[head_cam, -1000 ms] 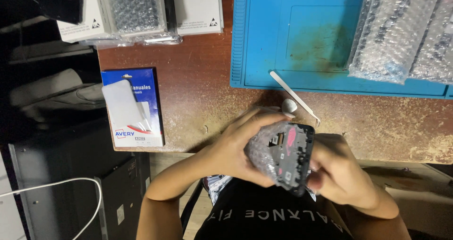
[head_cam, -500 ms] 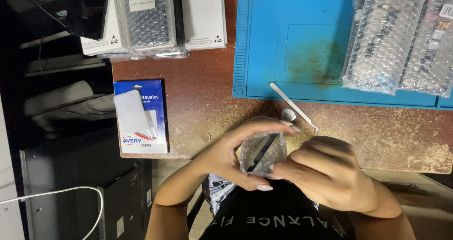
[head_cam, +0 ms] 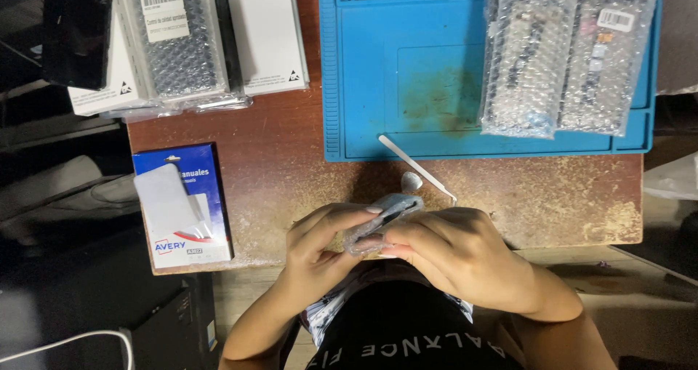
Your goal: Disassembling a smartphone using a prying tool to separate the frame and inspecting internal components.
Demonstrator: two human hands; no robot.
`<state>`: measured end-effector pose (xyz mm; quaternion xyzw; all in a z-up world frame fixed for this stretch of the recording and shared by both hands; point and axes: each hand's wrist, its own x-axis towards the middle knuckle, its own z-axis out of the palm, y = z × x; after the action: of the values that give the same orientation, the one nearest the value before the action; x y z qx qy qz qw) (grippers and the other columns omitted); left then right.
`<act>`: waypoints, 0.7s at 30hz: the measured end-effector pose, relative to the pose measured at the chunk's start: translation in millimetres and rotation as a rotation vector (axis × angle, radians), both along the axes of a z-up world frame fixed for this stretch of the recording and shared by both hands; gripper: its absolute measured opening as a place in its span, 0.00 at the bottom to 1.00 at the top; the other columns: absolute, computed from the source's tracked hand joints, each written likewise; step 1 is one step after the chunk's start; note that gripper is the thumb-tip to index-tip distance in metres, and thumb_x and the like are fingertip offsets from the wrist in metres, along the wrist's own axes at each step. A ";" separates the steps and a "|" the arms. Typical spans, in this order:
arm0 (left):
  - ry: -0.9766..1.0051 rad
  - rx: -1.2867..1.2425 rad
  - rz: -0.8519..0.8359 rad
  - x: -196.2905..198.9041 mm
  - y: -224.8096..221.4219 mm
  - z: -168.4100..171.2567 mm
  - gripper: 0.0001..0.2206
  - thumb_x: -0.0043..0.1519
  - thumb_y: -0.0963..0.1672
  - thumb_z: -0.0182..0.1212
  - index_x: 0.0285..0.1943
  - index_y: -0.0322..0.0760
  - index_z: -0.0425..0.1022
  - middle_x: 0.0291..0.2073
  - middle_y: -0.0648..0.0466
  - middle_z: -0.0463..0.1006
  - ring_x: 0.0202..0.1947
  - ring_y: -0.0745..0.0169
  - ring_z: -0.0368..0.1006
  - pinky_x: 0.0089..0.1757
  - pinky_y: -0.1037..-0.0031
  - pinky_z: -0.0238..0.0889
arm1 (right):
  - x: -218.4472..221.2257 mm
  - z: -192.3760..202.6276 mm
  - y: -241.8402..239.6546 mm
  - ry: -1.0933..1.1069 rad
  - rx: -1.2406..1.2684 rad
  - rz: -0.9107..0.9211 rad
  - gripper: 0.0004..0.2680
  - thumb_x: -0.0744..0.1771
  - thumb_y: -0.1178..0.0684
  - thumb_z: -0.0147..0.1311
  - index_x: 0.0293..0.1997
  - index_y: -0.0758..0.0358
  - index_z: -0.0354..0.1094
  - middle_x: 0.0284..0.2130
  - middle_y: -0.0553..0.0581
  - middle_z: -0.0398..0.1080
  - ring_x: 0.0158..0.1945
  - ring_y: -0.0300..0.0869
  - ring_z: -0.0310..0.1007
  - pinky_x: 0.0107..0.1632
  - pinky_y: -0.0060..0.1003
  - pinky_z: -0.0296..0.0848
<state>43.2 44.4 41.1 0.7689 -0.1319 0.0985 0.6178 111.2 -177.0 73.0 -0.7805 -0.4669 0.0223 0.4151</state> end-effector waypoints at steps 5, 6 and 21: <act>-0.031 0.018 -0.048 -3.6 -0.4 -3.0 0.15 0.68 0.40 0.65 0.63 0.33 0.73 0.56 0.46 0.81 0.53 0.51 0.83 0.56 0.65 0.80 | 1.6 1.5 -1.6 -0.004 -0.021 0.020 0.04 0.70 0.55 0.59 0.46 0.61 0.70 0.34 0.54 0.77 0.26 0.45 0.74 0.28 0.39 0.71; -0.024 0.044 -0.074 -5.4 -0.4 -1.5 0.15 0.70 0.40 0.63 0.65 0.34 0.72 0.58 0.47 0.80 0.55 0.50 0.82 0.57 0.64 0.78 | 1.7 0.3 -1.0 -0.017 -0.002 0.032 0.03 0.70 0.56 0.58 0.44 0.62 0.70 0.33 0.55 0.75 0.25 0.45 0.71 0.28 0.39 0.69; 0.066 0.378 -0.028 -6.4 -23.3 -60.0 0.25 0.60 0.40 0.62 0.68 0.35 0.67 0.60 0.43 0.78 0.56 0.41 0.77 0.58 0.53 0.69 | 2.6 -33.9 -27.0 -0.110 0.012 0.028 0.08 0.71 0.54 0.44 0.38 0.61 0.70 0.22 0.50 0.69 0.18 0.47 0.64 0.26 0.41 0.63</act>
<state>36.8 21.1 -18.8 0.8722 -0.1384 0.0380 0.4675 113.8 -204.0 39.0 -0.7715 -0.4998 -0.0175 0.3932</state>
